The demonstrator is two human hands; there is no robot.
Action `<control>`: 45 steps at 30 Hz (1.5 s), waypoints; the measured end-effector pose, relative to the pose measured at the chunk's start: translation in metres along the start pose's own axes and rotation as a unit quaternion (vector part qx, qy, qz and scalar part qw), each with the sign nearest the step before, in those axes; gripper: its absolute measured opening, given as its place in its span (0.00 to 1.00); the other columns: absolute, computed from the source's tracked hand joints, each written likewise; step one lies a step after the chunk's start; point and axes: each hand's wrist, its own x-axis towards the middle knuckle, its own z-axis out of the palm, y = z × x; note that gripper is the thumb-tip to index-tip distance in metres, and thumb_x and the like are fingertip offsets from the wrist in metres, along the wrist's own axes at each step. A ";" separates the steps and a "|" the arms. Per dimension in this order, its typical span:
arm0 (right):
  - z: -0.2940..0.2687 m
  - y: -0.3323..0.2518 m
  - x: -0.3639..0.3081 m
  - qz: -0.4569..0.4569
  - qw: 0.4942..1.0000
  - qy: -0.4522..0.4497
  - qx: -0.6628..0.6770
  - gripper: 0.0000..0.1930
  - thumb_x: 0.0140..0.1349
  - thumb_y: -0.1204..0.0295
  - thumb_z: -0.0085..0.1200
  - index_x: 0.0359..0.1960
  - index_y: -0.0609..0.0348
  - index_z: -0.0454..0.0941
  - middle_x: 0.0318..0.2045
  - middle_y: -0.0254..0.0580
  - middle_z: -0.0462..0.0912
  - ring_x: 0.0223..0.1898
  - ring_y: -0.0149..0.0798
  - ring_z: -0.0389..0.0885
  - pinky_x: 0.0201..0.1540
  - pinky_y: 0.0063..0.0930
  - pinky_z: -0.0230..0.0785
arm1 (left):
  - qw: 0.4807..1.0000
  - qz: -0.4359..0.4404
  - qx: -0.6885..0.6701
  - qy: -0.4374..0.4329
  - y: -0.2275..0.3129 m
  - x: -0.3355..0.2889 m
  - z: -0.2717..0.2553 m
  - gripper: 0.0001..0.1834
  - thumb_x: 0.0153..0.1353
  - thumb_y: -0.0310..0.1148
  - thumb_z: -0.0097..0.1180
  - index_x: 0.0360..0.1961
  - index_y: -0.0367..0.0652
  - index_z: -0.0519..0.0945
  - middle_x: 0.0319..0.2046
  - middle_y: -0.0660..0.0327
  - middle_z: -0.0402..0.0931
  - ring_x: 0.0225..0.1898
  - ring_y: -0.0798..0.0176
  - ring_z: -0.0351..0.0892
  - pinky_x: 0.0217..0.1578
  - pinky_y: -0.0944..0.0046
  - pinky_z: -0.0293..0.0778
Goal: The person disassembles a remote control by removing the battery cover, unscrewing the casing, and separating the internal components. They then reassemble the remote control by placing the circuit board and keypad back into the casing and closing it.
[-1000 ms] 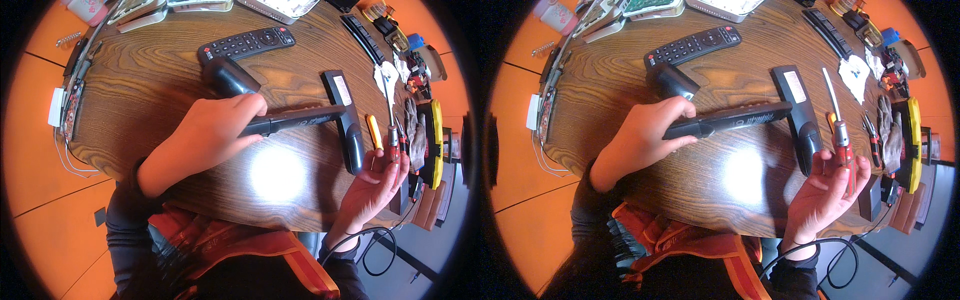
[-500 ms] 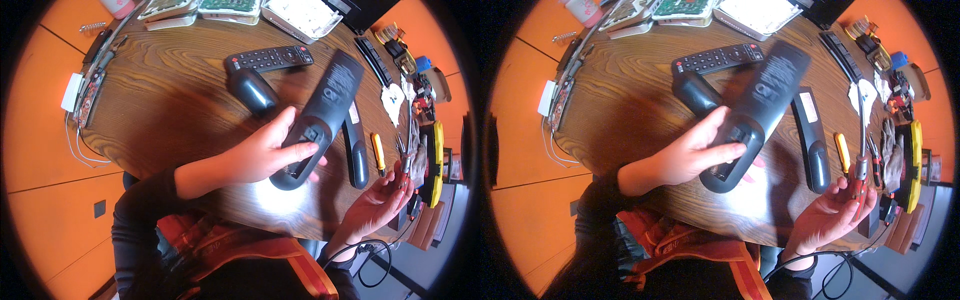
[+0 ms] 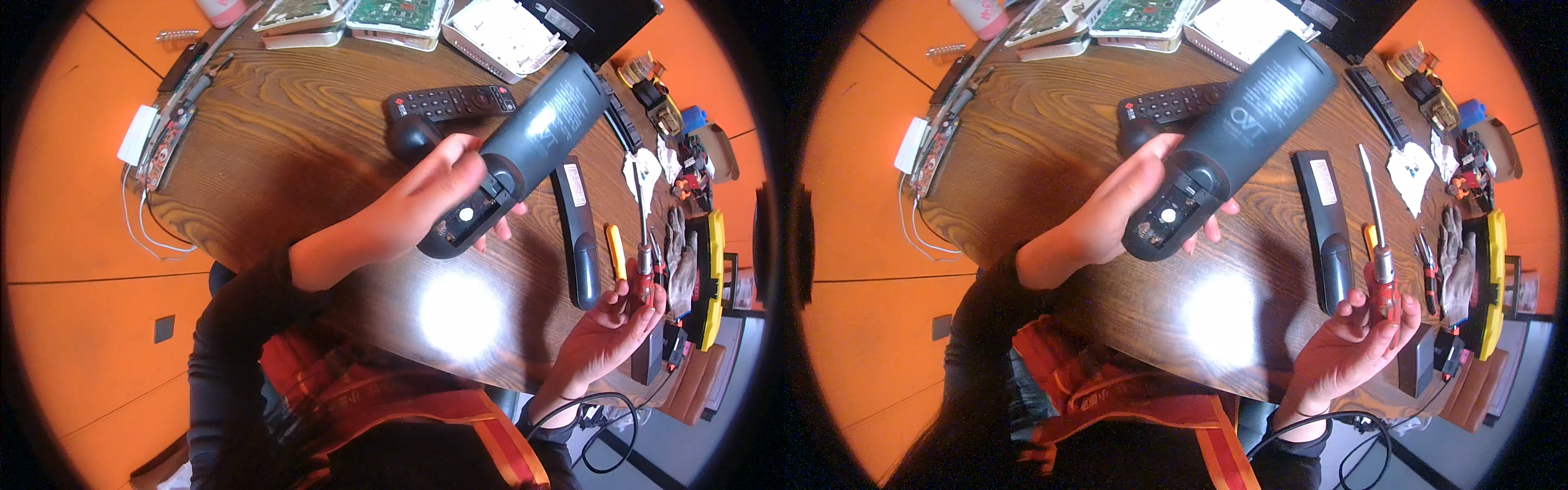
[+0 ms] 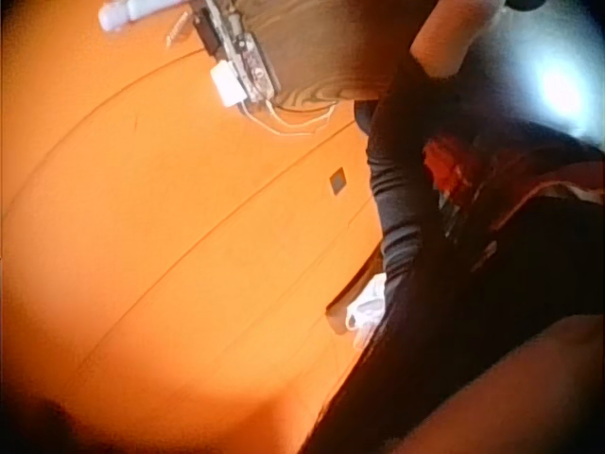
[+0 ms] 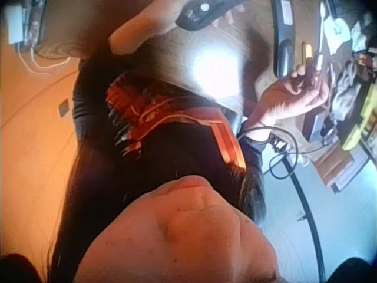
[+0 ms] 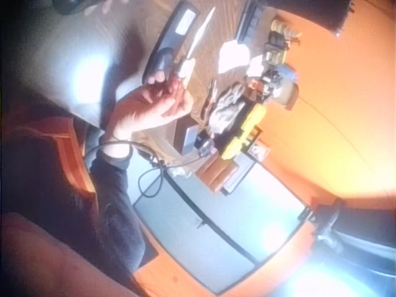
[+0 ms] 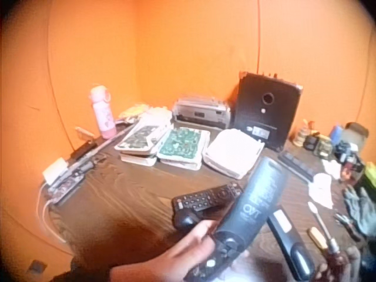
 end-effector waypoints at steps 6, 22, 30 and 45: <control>-0.003 0.000 -0.008 0.060 0.980 -0.128 0.143 0.18 0.63 0.54 0.41 0.43 0.55 0.64 0.26 0.41 0.72 0.21 0.33 0.75 0.27 0.15 0.70 | 0.962 0.129 -0.230 0.065 0.001 -0.030 0.023 0.31 0.63 0.55 0.33 0.58 0.42 0.58 0.49 0.54 0.65 0.46 0.61 0.69 0.43 0.53 0.70; -0.002 -0.025 -0.044 0.049 0.977 -0.196 -0.070 0.32 0.51 0.56 0.60 0.55 0.51 0.62 0.32 0.54 0.76 0.25 0.37 0.77 0.18 0.17 0.66 | 0.880 0.242 -0.323 0.252 -0.023 -0.101 0.061 0.29 0.61 0.53 0.39 0.55 0.41 0.59 0.42 0.53 0.68 0.49 0.56 0.68 0.56 0.44 0.60; 0.021 -0.051 -0.058 0.061 0.971 -0.209 -0.101 0.25 0.50 0.53 0.60 0.37 0.61 0.65 0.23 0.51 0.74 0.14 0.37 0.76 0.08 0.23 0.67 | 0.883 0.243 -0.314 0.251 -0.024 -0.108 0.052 0.31 0.61 0.54 0.40 0.57 0.41 0.58 0.43 0.53 0.69 0.49 0.56 0.68 0.55 0.43 0.61; 0.035 -0.041 -0.057 0.053 0.912 -0.372 -0.162 0.17 0.49 0.65 0.60 0.31 0.70 0.75 0.22 0.53 0.80 0.17 0.37 0.80 0.20 0.23 0.73 | 0.819 0.352 -0.331 0.309 -0.013 -0.101 0.044 0.21 0.61 0.41 0.47 0.53 0.52 0.60 0.33 0.63 0.66 0.29 0.66 0.68 0.31 0.62 0.68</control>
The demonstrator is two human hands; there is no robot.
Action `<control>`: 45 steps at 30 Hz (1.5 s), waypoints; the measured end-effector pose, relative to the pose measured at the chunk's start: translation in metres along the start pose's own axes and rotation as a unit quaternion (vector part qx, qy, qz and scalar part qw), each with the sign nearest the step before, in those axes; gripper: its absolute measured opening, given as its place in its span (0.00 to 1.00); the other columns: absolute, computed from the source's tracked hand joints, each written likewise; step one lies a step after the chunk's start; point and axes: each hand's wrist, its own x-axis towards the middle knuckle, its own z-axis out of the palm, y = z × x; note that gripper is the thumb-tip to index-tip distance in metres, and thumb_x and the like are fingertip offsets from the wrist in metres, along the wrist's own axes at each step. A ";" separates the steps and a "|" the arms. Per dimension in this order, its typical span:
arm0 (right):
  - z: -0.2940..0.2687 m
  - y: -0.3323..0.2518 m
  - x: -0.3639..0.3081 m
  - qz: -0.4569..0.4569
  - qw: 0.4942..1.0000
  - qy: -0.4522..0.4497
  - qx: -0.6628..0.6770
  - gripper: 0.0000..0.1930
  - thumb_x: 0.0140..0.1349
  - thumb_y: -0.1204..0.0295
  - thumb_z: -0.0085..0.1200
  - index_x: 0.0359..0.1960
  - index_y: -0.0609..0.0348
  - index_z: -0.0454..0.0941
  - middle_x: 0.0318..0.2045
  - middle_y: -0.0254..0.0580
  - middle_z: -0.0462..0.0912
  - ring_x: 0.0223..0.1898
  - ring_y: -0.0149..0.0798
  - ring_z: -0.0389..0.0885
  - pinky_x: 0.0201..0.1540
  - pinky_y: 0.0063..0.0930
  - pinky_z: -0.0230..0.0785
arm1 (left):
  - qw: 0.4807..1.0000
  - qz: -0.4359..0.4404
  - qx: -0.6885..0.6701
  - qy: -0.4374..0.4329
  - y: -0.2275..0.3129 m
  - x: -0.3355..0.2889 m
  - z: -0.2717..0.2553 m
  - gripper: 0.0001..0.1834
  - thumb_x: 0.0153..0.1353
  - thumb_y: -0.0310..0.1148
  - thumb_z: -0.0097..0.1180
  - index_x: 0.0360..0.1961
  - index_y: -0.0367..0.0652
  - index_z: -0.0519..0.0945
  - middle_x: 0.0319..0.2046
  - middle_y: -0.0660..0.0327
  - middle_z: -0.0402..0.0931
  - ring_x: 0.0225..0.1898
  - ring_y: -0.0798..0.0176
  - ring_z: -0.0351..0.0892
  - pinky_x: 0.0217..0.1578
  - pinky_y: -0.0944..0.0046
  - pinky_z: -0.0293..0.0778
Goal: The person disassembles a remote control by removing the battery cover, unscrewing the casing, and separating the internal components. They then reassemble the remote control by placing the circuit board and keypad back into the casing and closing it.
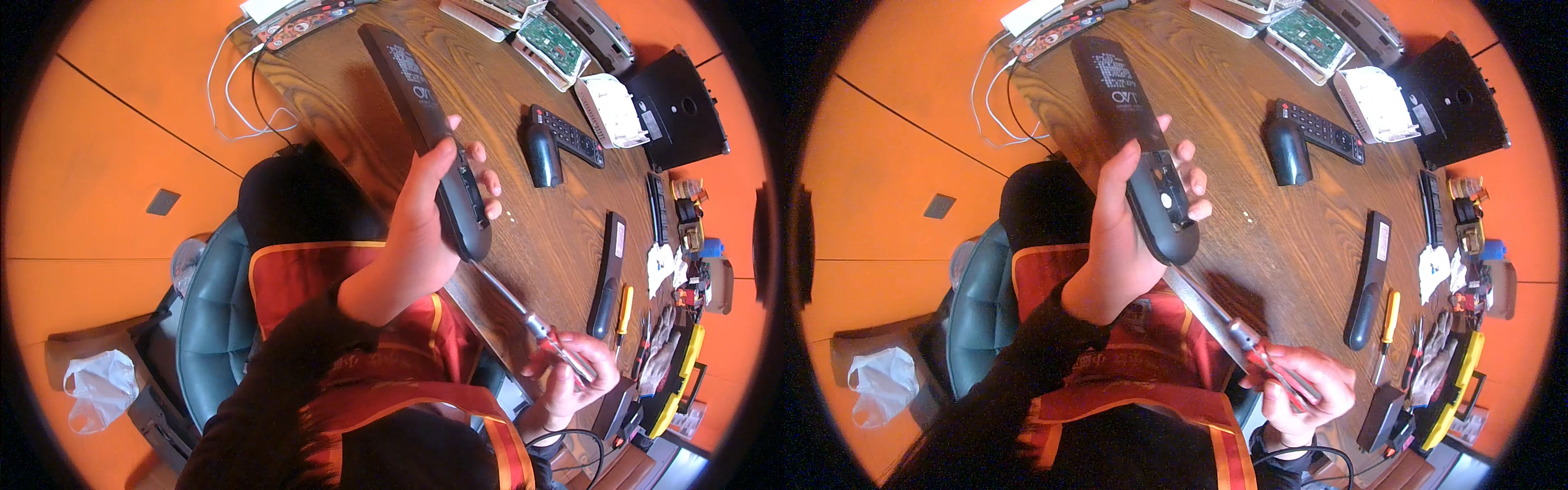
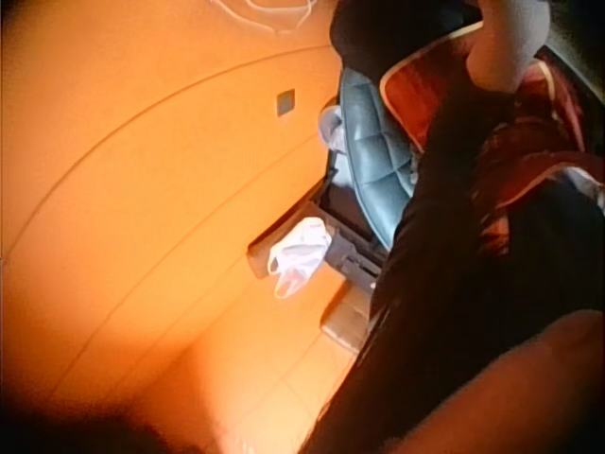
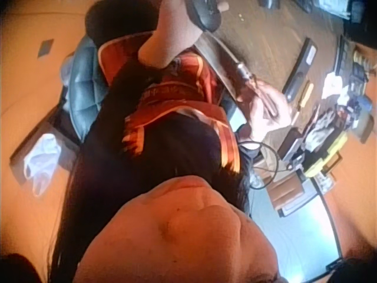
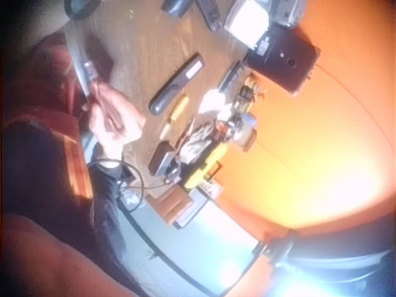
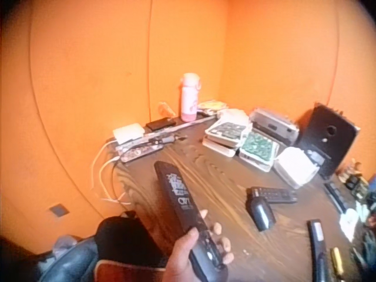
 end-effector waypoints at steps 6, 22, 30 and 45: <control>0.009 0.012 -0.013 0.025 0.997 -0.076 -0.013 0.14 0.51 0.72 0.59 0.37 0.69 0.75 0.25 0.51 0.80 0.22 0.39 0.82 0.25 0.26 0.75 | 0.998 0.050 0.033 0.021 -0.002 0.010 -0.002 0.21 0.62 0.47 0.42 0.52 0.47 0.63 0.31 0.62 0.65 0.24 0.68 0.65 0.24 0.68 0.62; 0.032 0.049 -0.043 -0.247 0.919 -0.161 -0.263 0.27 0.47 0.75 0.61 0.51 0.59 0.65 0.32 0.47 0.76 0.25 0.43 0.76 0.25 0.31 0.70 | 0.988 0.143 0.021 0.063 -0.011 0.006 0.000 0.20 0.63 0.46 0.41 0.51 0.49 0.62 0.32 0.63 0.63 0.27 0.69 0.64 0.28 0.69 0.61; 0.009 0.034 -0.014 -0.012 0.981 -0.110 -0.159 0.16 0.47 0.77 0.61 0.39 0.66 0.75 0.31 0.50 0.80 0.29 0.39 0.81 0.31 0.24 0.73 | 0.987 0.100 0.123 0.015 -0.012 0.005 -0.025 0.24 0.63 0.53 0.38 0.54 0.50 0.59 0.34 0.63 0.63 0.34 0.63 0.66 0.39 0.58 0.65; -0.007 0.043 -0.011 0.100 0.991 -0.034 0.087 0.17 0.58 0.64 0.52 0.42 0.67 0.69 0.24 0.43 0.76 0.12 0.26 0.68 0.10 0.12 0.56 | 0.987 -0.011 0.162 0.003 0.002 0.001 -0.026 0.07 0.62 0.35 0.45 0.40 0.51 0.65 0.36 0.60 0.67 0.40 0.58 0.70 0.43 0.48 0.70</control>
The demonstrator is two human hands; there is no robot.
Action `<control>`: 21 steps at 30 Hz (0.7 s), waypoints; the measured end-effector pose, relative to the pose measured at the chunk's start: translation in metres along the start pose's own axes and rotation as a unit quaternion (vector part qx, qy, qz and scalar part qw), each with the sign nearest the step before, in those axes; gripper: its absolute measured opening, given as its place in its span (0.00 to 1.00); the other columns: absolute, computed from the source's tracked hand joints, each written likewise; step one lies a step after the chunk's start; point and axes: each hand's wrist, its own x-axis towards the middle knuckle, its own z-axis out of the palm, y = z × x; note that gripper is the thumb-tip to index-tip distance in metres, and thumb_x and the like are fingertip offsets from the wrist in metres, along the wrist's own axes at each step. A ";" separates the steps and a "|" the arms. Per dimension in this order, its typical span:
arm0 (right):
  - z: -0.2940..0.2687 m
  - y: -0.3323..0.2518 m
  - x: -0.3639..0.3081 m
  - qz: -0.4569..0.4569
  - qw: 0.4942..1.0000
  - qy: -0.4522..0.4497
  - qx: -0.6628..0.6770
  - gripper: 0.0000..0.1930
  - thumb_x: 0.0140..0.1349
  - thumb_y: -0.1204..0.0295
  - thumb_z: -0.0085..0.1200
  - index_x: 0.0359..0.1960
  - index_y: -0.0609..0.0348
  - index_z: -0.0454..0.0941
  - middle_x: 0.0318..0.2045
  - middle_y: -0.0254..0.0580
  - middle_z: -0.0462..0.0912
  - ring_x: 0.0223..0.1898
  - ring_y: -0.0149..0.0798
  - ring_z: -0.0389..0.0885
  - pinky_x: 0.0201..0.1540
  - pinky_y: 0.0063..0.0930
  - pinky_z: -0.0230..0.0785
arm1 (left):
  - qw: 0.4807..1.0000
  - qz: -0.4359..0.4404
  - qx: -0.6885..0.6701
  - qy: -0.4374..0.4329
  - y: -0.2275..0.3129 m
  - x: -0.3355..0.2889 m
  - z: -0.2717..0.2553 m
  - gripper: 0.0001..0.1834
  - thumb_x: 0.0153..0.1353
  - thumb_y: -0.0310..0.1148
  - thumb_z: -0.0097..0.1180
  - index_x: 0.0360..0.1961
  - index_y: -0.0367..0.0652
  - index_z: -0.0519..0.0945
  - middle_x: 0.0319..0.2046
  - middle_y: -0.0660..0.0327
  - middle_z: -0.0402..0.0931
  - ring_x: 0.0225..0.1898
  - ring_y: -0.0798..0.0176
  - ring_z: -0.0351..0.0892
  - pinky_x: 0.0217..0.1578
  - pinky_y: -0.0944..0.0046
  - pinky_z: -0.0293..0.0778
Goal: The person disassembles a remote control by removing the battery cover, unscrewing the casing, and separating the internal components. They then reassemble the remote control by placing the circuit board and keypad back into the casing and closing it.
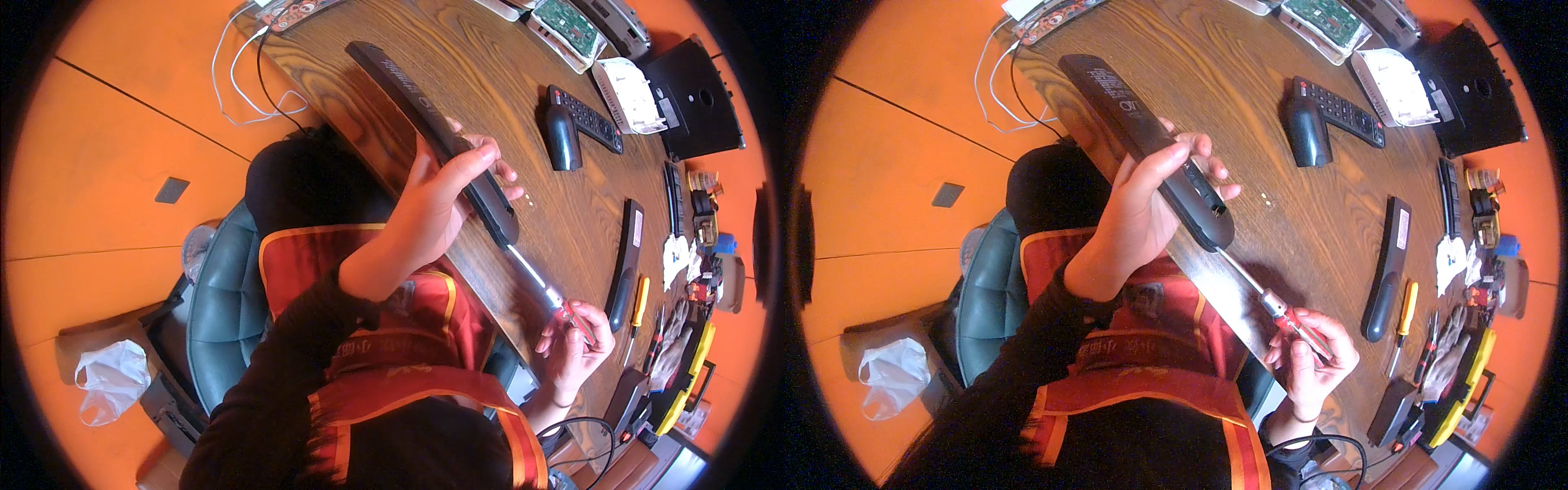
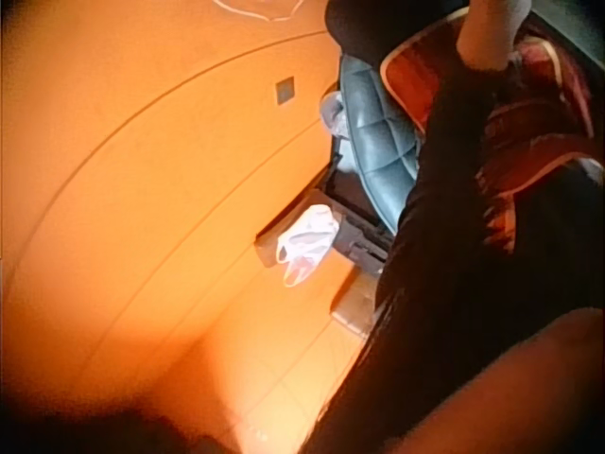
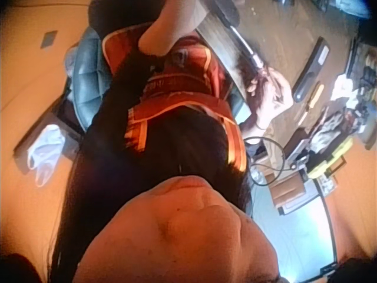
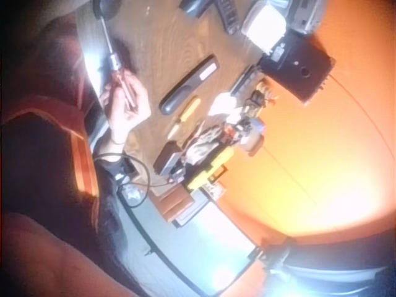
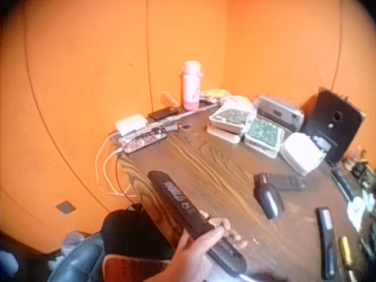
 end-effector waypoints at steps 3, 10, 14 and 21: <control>-0.005 -0.002 0.002 0.015 0.998 0.007 0.055 0.16 0.57 0.69 0.53 0.40 0.71 0.70 0.23 0.51 0.78 0.14 0.30 0.73 0.14 0.16 0.64 | 1.000 0.009 -0.003 -0.003 -0.003 -0.001 0.003 0.06 0.61 0.32 0.46 0.39 0.50 0.65 0.34 0.61 0.67 0.36 0.59 0.72 0.43 0.48 0.71; -0.017 -0.012 0.010 0.130 0.986 -0.053 0.093 0.16 0.57 0.69 0.53 0.41 0.71 0.70 0.21 0.46 0.77 0.13 0.29 0.73 0.15 0.15 0.64 | 0.999 0.008 0.042 -0.022 -0.003 0.001 0.002 0.06 0.62 0.34 0.45 0.38 0.47 0.65 0.32 0.61 0.66 0.31 0.63 0.70 0.37 0.55 0.71; -0.020 -0.023 0.015 0.058 0.975 -0.148 -0.155 0.21 0.49 0.75 0.59 0.47 0.66 0.72 0.28 0.42 0.78 0.27 0.32 0.77 0.29 0.22 0.69 | 0.998 0.008 0.042 -0.036 -0.005 0.002 0.006 0.06 0.62 0.34 0.45 0.39 0.48 0.65 0.31 0.61 0.66 0.30 0.64 0.69 0.37 0.57 0.70; -0.020 -0.024 0.007 -0.159 0.819 -0.151 -0.530 0.22 0.49 0.69 0.57 0.49 0.54 0.73 0.18 0.35 0.67 0.19 0.34 0.70 0.20 0.29 0.66 | 0.999 0.002 0.039 -0.028 -0.030 0.004 0.023 0.07 0.62 0.33 0.47 0.40 0.50 0.64 0.30 0.62 0.66 0.30 0.64 0.69 0.36 0.58 0.69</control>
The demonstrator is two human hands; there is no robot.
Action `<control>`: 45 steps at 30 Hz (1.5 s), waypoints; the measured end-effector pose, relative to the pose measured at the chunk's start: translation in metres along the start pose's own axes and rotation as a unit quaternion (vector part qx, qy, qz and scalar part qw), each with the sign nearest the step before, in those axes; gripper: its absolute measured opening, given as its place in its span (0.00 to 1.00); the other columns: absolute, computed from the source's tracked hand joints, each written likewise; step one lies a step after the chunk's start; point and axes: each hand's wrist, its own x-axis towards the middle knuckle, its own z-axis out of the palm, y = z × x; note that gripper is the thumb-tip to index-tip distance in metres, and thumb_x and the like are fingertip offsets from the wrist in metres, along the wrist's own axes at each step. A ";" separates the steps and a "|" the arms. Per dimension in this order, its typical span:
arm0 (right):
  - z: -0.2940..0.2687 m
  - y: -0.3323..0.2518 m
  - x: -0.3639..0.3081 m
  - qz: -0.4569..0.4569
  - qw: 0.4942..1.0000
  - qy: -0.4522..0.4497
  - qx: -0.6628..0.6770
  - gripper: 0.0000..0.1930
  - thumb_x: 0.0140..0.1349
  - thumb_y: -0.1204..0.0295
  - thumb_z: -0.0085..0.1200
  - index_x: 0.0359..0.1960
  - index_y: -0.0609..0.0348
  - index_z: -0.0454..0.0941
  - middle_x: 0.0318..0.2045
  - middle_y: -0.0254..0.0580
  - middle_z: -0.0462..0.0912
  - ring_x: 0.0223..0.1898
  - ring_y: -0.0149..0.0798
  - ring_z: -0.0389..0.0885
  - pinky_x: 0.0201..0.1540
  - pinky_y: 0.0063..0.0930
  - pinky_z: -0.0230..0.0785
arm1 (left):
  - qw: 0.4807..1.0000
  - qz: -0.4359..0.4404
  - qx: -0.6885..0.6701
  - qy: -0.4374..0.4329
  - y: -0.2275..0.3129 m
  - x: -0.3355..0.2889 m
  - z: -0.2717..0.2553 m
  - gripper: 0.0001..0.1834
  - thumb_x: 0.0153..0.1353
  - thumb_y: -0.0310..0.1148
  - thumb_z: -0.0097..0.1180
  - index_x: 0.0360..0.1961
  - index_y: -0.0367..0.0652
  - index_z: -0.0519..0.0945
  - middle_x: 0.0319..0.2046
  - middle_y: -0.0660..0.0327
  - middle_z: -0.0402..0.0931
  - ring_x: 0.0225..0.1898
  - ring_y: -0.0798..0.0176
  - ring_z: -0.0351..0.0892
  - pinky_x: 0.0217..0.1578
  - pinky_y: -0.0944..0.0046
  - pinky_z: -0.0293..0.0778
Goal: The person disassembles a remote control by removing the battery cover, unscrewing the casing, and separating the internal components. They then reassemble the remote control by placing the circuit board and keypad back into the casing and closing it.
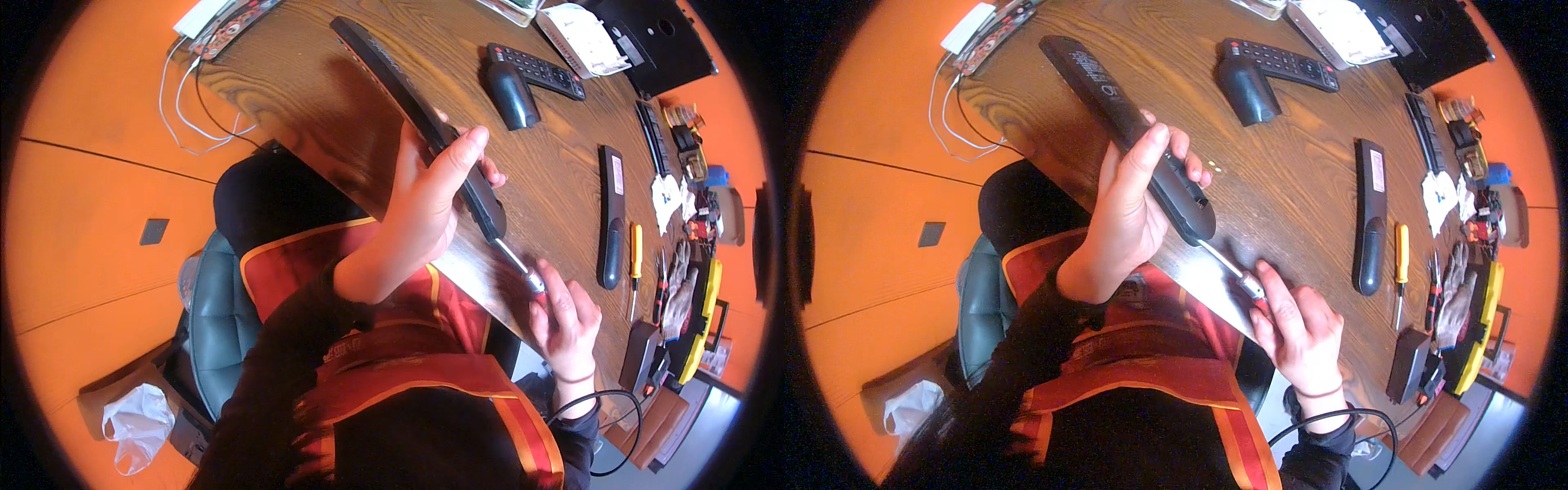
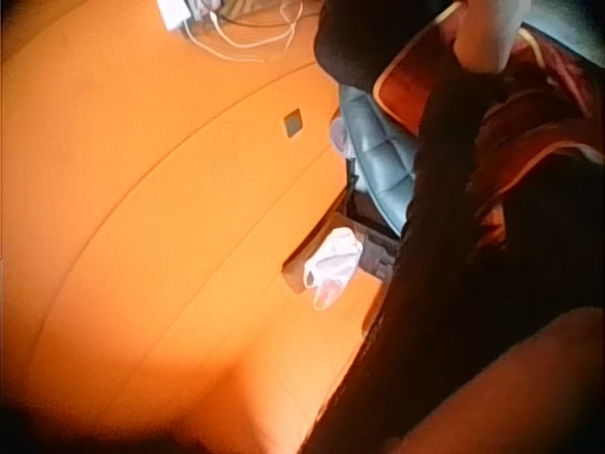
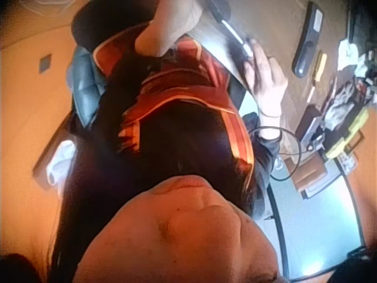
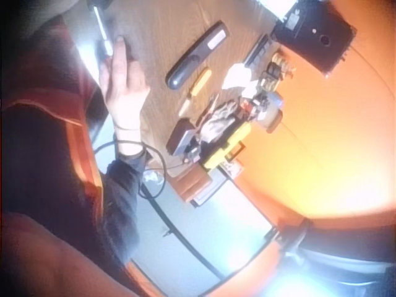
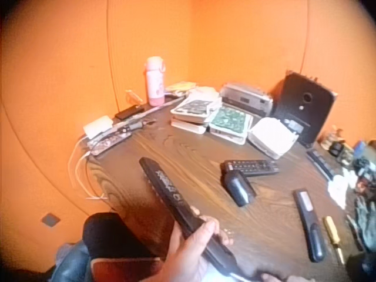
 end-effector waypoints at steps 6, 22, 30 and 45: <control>0.006 0.004 -0.010 0.074 0.994 0.014 0.082 0.18 0.51 0.71 0.56 0.45 0.58 0.73 0.22 0.40 0.74 0.22 0.39 0.76 0.25 0.27 0.70 | 0.998 0.049 0.008 0.027 -0.017 -0.001 0.006 0.08 0.61 0.30 0.48 0.39 0.49 0.64 0.29 0.63 0.67 0.32 0.64 0.70 0.37 0.58 0.69; -0.015 0.018 -0.009 0.322 0.777 -0.036 0.540 0.16 0.61 0.67 0.49 0.45 0.67 0.74 0.24 0.29 0.74 0.21 0.19 0.64 0.23 0.13 0.55 | 0.981 -0.022 0.112 -0.155 -0.007 0.005 -0.017 0.26 0.58 0.26 0.48 0.55 0.48 0.53 0.46 0.46 0.65 0.51 0.49 0.67 0.50 0.45 0.68; -0.039 0.016 0.001 0.168 0.984 -0.038 0.055 0.17 0.50 0.70 0.57 0.44 0.56 0.77 0.25 0.46 0.78 0.24 0.37 0.77 0.29 0.24 0.69 | 0.992 -0.058 0.090 0.063 -0.013 -0.006 -0.004 0.17 0.59 0.21 0.43 0.48 0.49 0.59 0.40 0.52 0.71 0.48 0.50 0.72 0.47 0.45 0.70; -0.017 0.008 0.020 0.071 0.994 0.054 0.071 0.16 0.47 0.72 0.59 0.40 0.57 0.79 0.14 0.35 0.70 0.14 0.31 0.69 0.18 0.25 0.62 | 0.996 0.006 0.071 0.049 -0.009 -0.005 -0.015 0.27 0.52 0.18 0.54 0.48 0.46 0.54 0.38 0.57 0.71 0.42 0.65 0.73 0.39 0.69 0.71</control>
